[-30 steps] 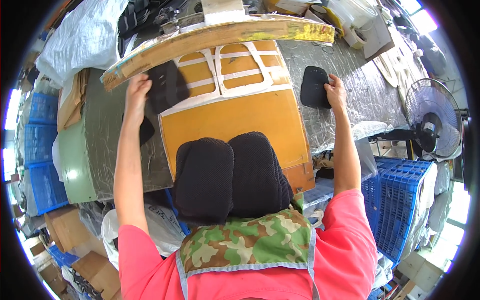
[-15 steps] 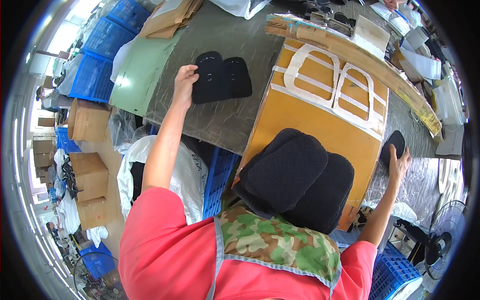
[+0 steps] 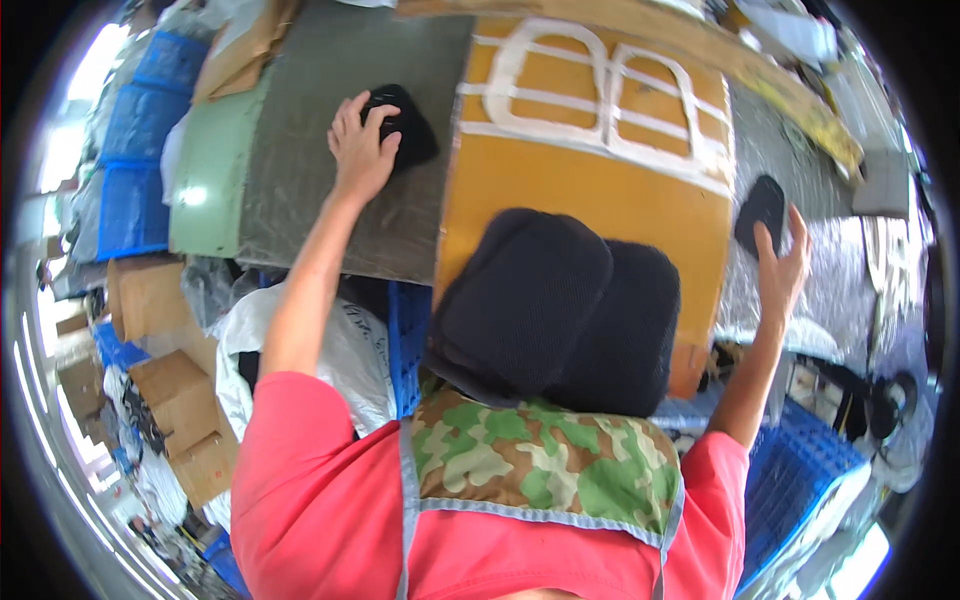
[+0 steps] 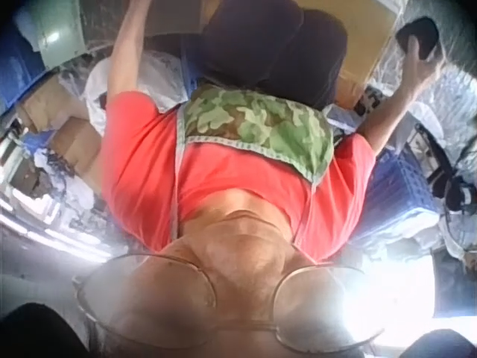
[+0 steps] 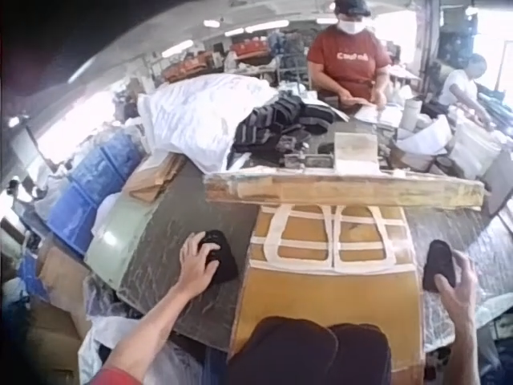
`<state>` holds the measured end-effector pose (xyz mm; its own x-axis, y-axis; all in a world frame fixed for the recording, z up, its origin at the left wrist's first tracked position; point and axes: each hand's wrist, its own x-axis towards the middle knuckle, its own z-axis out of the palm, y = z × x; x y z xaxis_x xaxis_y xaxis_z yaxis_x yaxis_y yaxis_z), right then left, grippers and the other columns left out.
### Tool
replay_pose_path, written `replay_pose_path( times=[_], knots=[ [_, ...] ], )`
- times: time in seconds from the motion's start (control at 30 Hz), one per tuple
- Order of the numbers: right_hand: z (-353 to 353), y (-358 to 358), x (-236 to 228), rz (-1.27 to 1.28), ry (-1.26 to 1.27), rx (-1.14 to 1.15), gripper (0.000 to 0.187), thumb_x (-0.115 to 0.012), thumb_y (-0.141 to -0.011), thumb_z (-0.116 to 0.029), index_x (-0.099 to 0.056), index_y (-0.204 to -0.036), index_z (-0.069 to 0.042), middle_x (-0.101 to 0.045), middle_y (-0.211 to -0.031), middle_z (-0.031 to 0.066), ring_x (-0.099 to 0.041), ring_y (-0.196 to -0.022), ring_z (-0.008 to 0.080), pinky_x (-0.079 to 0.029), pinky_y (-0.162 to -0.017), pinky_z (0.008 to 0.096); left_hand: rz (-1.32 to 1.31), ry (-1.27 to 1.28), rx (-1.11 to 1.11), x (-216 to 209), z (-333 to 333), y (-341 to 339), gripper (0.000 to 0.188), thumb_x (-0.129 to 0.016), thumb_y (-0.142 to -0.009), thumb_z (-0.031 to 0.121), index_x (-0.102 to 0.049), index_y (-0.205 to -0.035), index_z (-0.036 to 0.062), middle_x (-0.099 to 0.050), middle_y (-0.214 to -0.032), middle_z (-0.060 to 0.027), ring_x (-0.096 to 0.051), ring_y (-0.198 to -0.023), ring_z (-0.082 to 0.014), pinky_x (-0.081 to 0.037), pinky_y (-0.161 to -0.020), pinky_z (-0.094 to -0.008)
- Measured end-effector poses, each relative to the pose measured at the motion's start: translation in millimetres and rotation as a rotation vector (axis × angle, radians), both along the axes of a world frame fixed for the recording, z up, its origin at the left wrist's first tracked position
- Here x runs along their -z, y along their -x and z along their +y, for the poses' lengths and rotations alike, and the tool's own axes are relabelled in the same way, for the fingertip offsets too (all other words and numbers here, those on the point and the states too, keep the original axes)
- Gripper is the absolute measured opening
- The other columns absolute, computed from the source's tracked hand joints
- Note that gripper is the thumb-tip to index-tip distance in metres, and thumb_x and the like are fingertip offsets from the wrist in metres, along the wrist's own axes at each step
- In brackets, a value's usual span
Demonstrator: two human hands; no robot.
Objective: Screen printing white patterns or logos onto black shoe sole inserts using a manual silk-screening frame and squeegee.
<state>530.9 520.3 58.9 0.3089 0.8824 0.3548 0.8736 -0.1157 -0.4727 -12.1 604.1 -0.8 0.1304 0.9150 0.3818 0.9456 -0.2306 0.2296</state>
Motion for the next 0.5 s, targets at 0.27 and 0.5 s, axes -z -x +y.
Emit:
replay_pose_path(
  times=[0.27,0.5],
  knots=[
    [-31.8,100.1,-76.0,0.23,0.289,-0.67,0.044,-0.077,-0.074,-0.026,-0.063,-0.108,-0.003,-0.065,-0.097,0.0122,-0.064,-0.089,0.0268,-0.048,-0.081,0.0372,0.228,0.391,0.199,-11.6,-20.9,-0.4,0.057,-0.06,-0.088,0.021,-0.04,-0.14,0.0271,-0.016,-0.156,-0.0075,-0.01,-0.144,-0.0348,-0.014,-0.107,-0.0658],
    [-54.9,113.4,-90.0,-0.032,0.263,-0.765,0.03,-0.073,-0.075,-0.016,-0.065,-0.103,-0.01,-0.062,-0.091,0.007,-0.062,-0.088,0.0271,-0.047,-0.079,0.0381,0.161,0.325,0.293,-19.8,-12.9,14.7,0.054,-0.064,-0.083,0.012,-0.049,-0.133,0.0246,-0.019,-0.155,-0.0067,-0.016,-0.143,-0.0329,-0.018,-0.112,-0.0545]
  ],
)
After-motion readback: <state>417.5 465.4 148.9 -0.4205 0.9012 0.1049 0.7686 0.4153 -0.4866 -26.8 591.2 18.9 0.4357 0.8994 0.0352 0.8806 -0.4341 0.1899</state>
